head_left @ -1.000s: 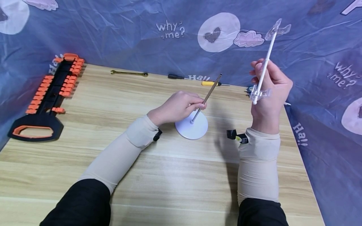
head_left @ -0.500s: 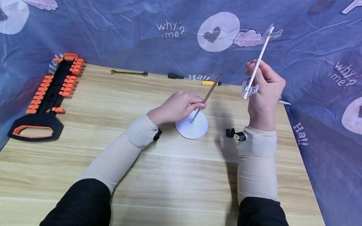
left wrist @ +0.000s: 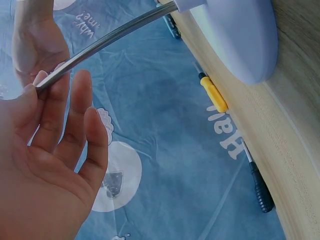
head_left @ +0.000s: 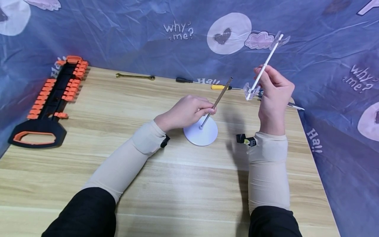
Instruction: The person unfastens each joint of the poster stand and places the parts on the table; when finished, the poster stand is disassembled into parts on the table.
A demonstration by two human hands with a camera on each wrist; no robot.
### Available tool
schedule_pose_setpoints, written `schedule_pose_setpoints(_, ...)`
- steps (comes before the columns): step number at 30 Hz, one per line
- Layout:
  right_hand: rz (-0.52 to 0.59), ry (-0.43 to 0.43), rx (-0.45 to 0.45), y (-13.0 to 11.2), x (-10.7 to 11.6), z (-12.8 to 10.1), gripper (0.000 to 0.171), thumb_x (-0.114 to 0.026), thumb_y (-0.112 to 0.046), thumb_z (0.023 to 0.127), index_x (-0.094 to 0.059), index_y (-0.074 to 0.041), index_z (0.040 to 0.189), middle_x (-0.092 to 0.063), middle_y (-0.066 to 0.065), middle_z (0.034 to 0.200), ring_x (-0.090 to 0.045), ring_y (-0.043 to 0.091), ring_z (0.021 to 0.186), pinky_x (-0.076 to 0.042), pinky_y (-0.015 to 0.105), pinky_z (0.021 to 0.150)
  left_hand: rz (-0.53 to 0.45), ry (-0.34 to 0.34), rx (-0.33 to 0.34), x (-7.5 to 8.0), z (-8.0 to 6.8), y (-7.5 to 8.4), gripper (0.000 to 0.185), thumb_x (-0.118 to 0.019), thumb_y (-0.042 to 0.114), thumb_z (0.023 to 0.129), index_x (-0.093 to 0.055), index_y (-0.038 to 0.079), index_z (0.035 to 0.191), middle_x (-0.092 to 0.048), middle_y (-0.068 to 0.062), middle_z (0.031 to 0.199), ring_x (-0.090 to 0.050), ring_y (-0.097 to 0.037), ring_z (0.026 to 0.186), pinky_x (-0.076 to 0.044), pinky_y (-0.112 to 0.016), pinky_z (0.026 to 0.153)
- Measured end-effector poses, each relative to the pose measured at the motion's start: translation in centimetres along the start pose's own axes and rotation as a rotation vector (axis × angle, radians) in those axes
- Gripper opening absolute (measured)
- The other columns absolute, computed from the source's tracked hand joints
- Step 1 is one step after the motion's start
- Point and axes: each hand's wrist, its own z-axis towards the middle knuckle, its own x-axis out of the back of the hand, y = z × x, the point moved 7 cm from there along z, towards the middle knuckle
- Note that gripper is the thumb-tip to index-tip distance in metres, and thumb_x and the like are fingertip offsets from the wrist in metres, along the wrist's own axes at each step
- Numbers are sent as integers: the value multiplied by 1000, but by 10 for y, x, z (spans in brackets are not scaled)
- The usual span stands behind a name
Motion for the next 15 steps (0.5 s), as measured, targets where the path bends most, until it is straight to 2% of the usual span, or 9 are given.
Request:
schedule_pose_setpoints(7,-58,-4,-4,5,2,1,9,-84,3,87,-82,6,96,-79,7,82,-60,13,69,-44,24,64,-2,1,4,0,0,0,22,-65,25,107,-82,16,117,-80,2,114,-74,-14,111,-55,-36,101)
schedule_pose_setpoints(15,-149,-26,-42,17,5,3,10,-83,0,90,-83,2,100,-80,2,84,-65,10,72,-42,20,63,0,-1,5,0,0,-1,22,-65,26,107,-82,16,116,-80,2,115,-74,-15,112,-54,-36,101)
